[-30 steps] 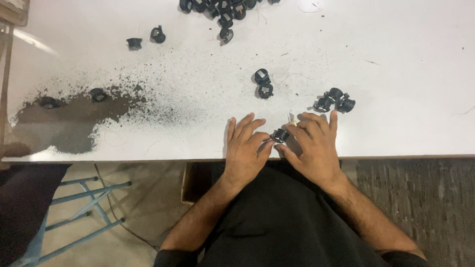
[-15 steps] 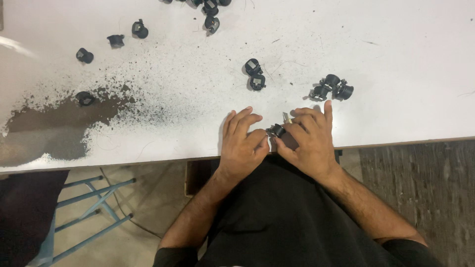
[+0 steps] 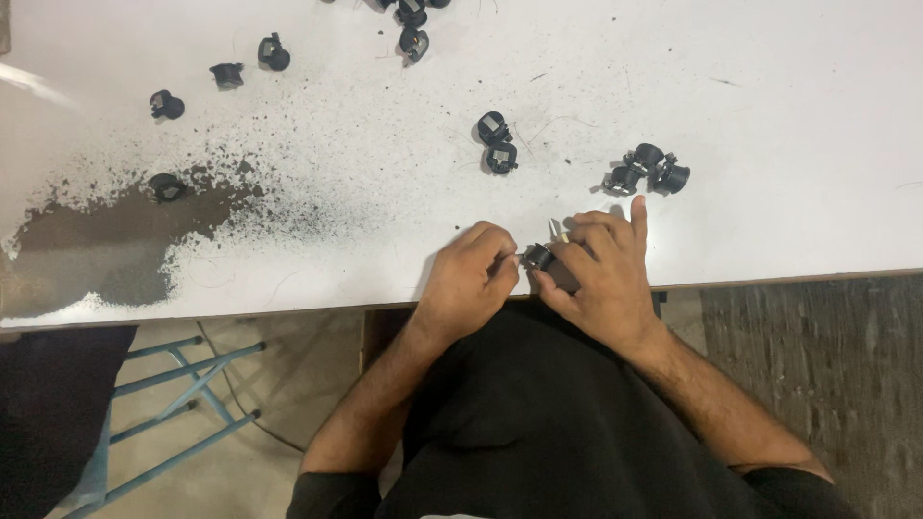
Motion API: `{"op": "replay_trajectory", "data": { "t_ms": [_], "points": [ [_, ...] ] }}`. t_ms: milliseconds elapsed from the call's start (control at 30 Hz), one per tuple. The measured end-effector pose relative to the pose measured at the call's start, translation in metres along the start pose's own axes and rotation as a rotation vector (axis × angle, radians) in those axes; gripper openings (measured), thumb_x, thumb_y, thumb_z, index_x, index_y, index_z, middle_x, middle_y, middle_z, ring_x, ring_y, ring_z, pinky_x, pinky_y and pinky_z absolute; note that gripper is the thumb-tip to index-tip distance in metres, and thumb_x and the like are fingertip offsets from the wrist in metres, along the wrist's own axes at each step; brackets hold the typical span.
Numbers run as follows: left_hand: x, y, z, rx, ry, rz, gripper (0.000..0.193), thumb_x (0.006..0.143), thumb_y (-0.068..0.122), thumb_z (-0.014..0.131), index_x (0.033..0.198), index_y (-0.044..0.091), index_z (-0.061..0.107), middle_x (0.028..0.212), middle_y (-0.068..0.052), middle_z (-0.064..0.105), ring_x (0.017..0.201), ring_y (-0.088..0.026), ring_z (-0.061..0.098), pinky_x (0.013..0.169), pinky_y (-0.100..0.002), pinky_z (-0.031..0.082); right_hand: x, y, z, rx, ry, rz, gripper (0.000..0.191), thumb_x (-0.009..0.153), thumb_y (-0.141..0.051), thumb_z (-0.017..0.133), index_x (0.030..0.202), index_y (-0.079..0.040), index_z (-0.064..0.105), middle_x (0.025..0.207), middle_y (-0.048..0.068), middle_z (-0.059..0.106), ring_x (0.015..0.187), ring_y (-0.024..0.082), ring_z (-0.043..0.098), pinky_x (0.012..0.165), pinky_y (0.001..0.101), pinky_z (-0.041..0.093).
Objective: The person sits at a white workbench assembling small black plastic components. They pick up parts one at a time, fit pieces together by hand, and use a small handheld tool to press or trim the assemblies, setting finished units aside on the bench.
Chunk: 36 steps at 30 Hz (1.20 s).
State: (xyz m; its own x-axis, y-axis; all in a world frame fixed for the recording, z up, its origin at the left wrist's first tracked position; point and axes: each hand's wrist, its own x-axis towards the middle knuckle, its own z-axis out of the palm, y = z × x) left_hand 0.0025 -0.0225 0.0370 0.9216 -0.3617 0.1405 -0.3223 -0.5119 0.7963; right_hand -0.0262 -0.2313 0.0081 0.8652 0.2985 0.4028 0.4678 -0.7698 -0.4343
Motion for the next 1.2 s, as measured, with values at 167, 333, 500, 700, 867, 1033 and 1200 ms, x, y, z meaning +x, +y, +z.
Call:
{"op": "replay_trajectory", "data": {
  "t_ms": [167, 333, 500, 700, 867, 1033, 1200],
  "points": [
    [-0.002, -0.003, 0.006, -0.087, -0.017, -0.030, 0.012, 0.089, 0.007, 0.068, 0.087, 0.002, 0.057, 0.082, -0.009, 0.064, 0.069, -0.025, 0.064, 0.061, -0.039, 0.051, -0.004, 0.000, -0.003, 0.025, 0.029, 0.012, 0.039, 0.077, -0.022, 0.087, 0.109, -0.004, 0.073, 0.109, 0.012, 0.058, 0.124, 0.035, 0.052, 0.122, 0.0670, 0.013],
    [0.000, -0.007, 0.022, -0.128, -0.010, -0.033, 0.017, 0.085, 0.003, 0.068, 0.080, 0.003, 0.051, 0.074, -0.008, 0.060, 0.065, -0.020, 0.061, 0.058, -0.038, 0.050, -0.020, 0.001, 0.003, 0.215, 0.229, -0.078, 0.028, 0.086, 0.001, 0.082, 0.109, -0.007, 0.067, 0.102, 0.009, 0.062, 0.113, 0.030, 0.066, 0.129, 0.0601, 0.031],
    [-0.003, -0.007, 0.035, -0.177, 0.086, 0.051, 0.017, 0.084, 0.001, 0.068, 0.082, 0.004, 0.052, 0.075, -0.007, 0.060, 0.068, -0.020, 0.061, 0.060, -0.037, 0.050, -0.030, -0.003, 0.018, 0.321, 0.228, -0.065, 0.031, 0.082, 0.007, 0.075, 0.107, -0.004, 0.060, 0.100, 0.013, 0.068, 0.108, 0.030, 0.070, 0.123, 0.0597, 0.038],
    [-0.005, -0.006, 0.039, -0.211, 0.087, 0.011, 0.018, 0.084, 0.001, 0.069, 0.081, 0.005, 0.052, 0.074, -0.007, 0.060, 0.066, -0.018, 0.060, 0.057, -0.035, 0.050, -0.026, -0.004, 0.016, 0.267, 0.253, -0.059, 0.032, 0.081, 0.009, 0.077, 0.105, -0.004, 0.060, 0.100, 0.012, 0.068, 0.107, 0.030, 0.069, 0.123, 0.0597, 0.039],
    [-0.009, -0.012, 0.047, -0.236, 0.076, 0.008, 0.020, 0.084, 0.002, 0.070, 0.080, 0.005, 0.050, 0.073, -0.007, 0.058, 0.065, -0.017, 0.058, 0.056, -0.035, 0.048, -0.025, -0.005, 0.012, 0.253, 0.198, -0.072, 0.034, 0.077, 0.009, 0.078, 0.104, -0.004, 0.062, 0.101, 0.012, 0.067, 0.107, 0.031, 0.069, 0.123, 0.0600, 0.039],
    [0.008, -0.017, 0.041, 0.067, 0.110, 0.119, 0.018, 0.095, 0.012, 0.072, 0.088, 0.007, 0.057, 0.080, -0.005, 0.060, 0.067, -0.016, 0.057, 0.059, -0.034, 0.050, -0.016, 0.010, 0.005, 0.205, 0.153, -0.058, 0.033, 0.080, 0.008, 0.074, 0.107, -0.002, 0.061, 0.104, 0.014, 0.067, 0.109, 0.032, 0.068, 0.123, 0.0624, 0.035],
    [0.055, -0.033, 0.003, 0.504, 0.273, 0.157, 0.046, 0.085, 0.029, 0.079, 0.115, -0.003, 0.063, 0.100, -0.015, 0.058, 0.086, -0.023, 0.058, 0.065, -0.037, 0.052, -0.008, 0.032, -0.007, 0.102, 0.329, 0.086, 0.021, 0.094, 0.008, 0.066, 0.112, 0.001, 0.058, 0.110, 0.015, 0.065, 0.116, 0.033, 0.065, 0.129, 0.0624, 0.029]
  ]
}}
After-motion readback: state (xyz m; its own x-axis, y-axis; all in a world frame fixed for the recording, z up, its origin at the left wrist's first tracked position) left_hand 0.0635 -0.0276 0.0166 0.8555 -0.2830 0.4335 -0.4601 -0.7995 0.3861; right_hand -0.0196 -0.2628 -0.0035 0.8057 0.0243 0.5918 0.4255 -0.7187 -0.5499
